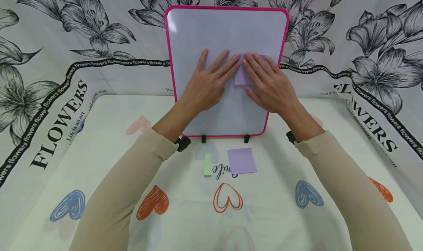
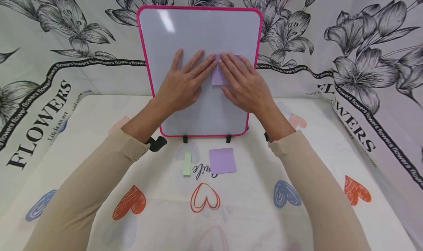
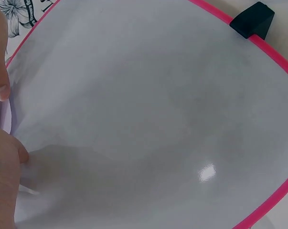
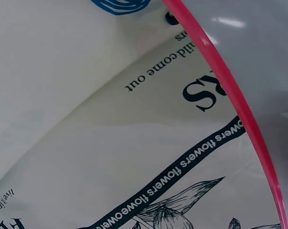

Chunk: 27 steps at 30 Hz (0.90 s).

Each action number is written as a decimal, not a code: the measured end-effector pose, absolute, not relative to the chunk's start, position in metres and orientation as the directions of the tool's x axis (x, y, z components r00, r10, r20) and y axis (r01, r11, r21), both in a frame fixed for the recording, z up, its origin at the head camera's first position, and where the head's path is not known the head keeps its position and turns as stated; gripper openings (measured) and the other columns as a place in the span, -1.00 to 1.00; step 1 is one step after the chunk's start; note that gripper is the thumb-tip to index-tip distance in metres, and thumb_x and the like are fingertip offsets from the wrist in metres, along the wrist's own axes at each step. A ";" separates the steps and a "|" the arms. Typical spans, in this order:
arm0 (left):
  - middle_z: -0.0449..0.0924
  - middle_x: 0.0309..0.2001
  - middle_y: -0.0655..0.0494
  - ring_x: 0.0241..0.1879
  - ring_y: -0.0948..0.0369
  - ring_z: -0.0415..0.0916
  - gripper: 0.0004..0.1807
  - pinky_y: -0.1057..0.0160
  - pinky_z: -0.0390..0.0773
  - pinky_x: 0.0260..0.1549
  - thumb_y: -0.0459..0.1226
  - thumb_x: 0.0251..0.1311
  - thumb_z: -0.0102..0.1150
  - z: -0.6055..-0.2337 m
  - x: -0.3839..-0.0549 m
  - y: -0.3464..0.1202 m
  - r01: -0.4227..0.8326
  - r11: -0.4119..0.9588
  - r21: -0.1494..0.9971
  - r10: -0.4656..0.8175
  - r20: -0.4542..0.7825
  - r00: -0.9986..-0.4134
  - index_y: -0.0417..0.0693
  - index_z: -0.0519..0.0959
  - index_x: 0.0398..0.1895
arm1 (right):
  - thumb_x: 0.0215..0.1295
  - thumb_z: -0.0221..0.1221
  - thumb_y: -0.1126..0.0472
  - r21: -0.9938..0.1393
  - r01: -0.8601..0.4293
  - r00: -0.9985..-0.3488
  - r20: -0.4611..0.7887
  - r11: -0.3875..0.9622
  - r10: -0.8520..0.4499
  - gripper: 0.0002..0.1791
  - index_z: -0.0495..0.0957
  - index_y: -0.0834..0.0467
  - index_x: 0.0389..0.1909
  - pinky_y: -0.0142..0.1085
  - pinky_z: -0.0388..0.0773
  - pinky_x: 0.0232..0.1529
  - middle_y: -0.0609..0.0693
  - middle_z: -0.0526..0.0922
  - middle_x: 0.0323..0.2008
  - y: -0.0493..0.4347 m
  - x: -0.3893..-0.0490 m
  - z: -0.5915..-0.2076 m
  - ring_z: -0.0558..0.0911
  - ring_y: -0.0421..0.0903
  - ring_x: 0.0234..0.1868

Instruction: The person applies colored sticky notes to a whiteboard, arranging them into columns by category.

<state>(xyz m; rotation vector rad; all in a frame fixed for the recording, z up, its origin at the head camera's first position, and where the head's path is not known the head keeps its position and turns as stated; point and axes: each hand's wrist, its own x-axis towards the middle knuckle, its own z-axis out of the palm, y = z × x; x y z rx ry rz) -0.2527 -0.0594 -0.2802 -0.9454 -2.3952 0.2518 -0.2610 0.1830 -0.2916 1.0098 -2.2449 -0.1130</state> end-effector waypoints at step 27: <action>-0.17 0.60 0.13 0.58 0.06 -0.29 -0.29 -0.22 -0.50 0.41 -0.11 0.45 -0.15 -0.279 -0.253 -0.059 0.570 0.741 -0.354 0.671 0.402 -0.623 0.09 -0.06 0.60 | 0.43 -0.01 -0.02 0.311 -0.600 -0.553 0.505 0.737 -0.663 -0.21 0.03 0.28 0.54 -0.08 -0.17 0.53 0.17 0.01 0.55 0.212 -0.255 -0.296 -0.08 0.02 0.58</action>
